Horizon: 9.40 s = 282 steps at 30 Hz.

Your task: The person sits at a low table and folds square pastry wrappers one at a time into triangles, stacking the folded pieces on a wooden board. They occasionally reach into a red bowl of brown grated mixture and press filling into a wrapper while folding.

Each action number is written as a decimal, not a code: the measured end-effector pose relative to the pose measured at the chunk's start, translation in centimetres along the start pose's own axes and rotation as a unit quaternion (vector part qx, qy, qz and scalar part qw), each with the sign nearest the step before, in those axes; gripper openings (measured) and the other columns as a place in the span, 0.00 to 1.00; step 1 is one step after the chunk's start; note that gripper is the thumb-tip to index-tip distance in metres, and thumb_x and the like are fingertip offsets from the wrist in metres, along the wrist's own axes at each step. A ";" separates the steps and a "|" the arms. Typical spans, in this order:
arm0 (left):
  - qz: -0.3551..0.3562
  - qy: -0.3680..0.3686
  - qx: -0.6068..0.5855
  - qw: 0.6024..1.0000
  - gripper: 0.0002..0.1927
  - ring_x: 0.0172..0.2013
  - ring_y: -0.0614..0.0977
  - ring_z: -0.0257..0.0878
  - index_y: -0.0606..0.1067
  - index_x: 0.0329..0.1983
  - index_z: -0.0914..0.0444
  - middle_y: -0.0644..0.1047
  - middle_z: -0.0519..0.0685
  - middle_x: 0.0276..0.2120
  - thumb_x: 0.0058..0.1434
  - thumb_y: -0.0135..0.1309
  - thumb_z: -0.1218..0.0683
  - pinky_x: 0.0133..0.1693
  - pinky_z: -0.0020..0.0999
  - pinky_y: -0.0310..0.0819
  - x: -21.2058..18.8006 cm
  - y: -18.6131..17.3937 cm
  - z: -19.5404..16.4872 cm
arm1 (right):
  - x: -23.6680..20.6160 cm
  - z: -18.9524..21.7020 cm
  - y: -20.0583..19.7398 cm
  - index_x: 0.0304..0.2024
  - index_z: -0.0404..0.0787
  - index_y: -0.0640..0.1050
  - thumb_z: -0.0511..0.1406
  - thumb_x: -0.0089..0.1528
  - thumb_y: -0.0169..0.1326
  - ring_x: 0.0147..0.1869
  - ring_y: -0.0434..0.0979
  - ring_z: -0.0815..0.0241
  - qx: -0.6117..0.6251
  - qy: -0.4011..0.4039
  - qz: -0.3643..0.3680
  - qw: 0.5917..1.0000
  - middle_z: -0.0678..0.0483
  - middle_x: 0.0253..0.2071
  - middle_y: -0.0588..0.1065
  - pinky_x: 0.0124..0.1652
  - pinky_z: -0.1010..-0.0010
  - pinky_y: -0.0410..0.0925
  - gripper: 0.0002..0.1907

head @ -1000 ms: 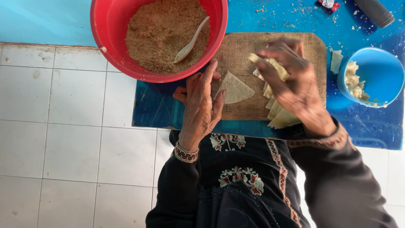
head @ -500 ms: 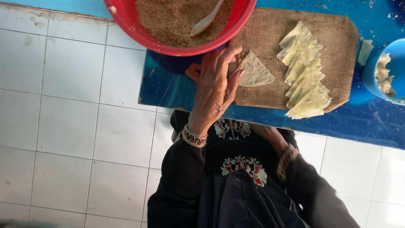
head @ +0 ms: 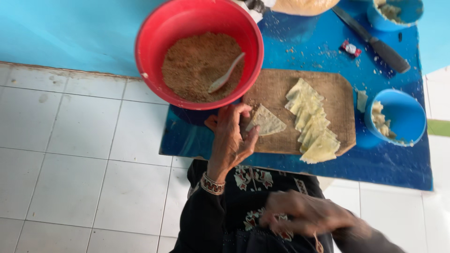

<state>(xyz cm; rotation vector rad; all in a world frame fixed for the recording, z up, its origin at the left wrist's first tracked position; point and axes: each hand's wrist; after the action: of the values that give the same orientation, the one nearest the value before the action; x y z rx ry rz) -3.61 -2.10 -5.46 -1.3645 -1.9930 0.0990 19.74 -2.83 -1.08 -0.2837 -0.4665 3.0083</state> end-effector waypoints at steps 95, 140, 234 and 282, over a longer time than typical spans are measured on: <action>0.036 -0.036 0.000 0.999 0.27 0.51 0.72 0.41 0.69 0.50 0.57 0.73 0.42 0.42 0.45 0.61 0.54 0.55 0.46 0.50 0.0 0.3 0.7 | 0.6 -0.4 -10.1 0.50 0.47 0.83 0.32 0.55 0.66 0.56 0.65 0.51 -0.621 -0.035 -0.367 0.692 0.62 0.44 0.77 0.58 0.41 0.51 0.20; -0.081 -0.006 0.197 0.977 0.17 0.46 0.77 0.38 0.80 0.51 0.59 0.77 0.43 0.42 0.61 0.66 0.50 0.49 0.44 0.52 -3.9 0.9 -2.8 | 2.3 -2.7 -6.3 0.37 0.53 0.83 0.43 0.56 0.66 0.58 0.66 0.51 -0.506 0.092 -0.463 0.722 0.64 0.38 0.78 0.53 0.51 0.53 0.08; 0.021 0.040 0.113 0.993 0.22 0.37 0.81 0.32 0.69 0.62 0.60 0.82 0.41 0.38 0.66 0.60 0.60 0.48 0.41 0.52 -1.0 0.2 -2.7 | 3.9 -0.7 -8.1 0.44 0.46 0.83 0.44 0.52 0.68 0.63 0.63 0.50 -0.511 -0.087 -0.347 0.782 0.60 0.48 0.77 0.55 0.47 0.53 0.20; 0.054 0.029 0.125 0.990 0.10 0.44 0.77 0.37 0.78 0.49 0.56 0.77 0.39 0.43 0.65 0.63 0.56 0.53 0.45 0.55 0.7 0.0 -1.7 | 5.3 -2.2 -10.4 0.43 0.48 0.83 0.39 0.58 0.66 0.63 0.68 0.56 -0.500 -0.046 -0.323 0.802 0.63 0.40 0.78 0.58 0.48 0.52 0.11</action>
<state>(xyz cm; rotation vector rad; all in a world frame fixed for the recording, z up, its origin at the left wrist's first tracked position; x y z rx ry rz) -2.79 -2.08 -3.84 -1.2955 -1.7905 0.3428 15.53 8.31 -0.85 -0.0023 -1.7156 1.8683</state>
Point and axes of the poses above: each hand's wrist, its own x-axis towards the middle knuckle, its own y-axis out of the palm, z = x × y
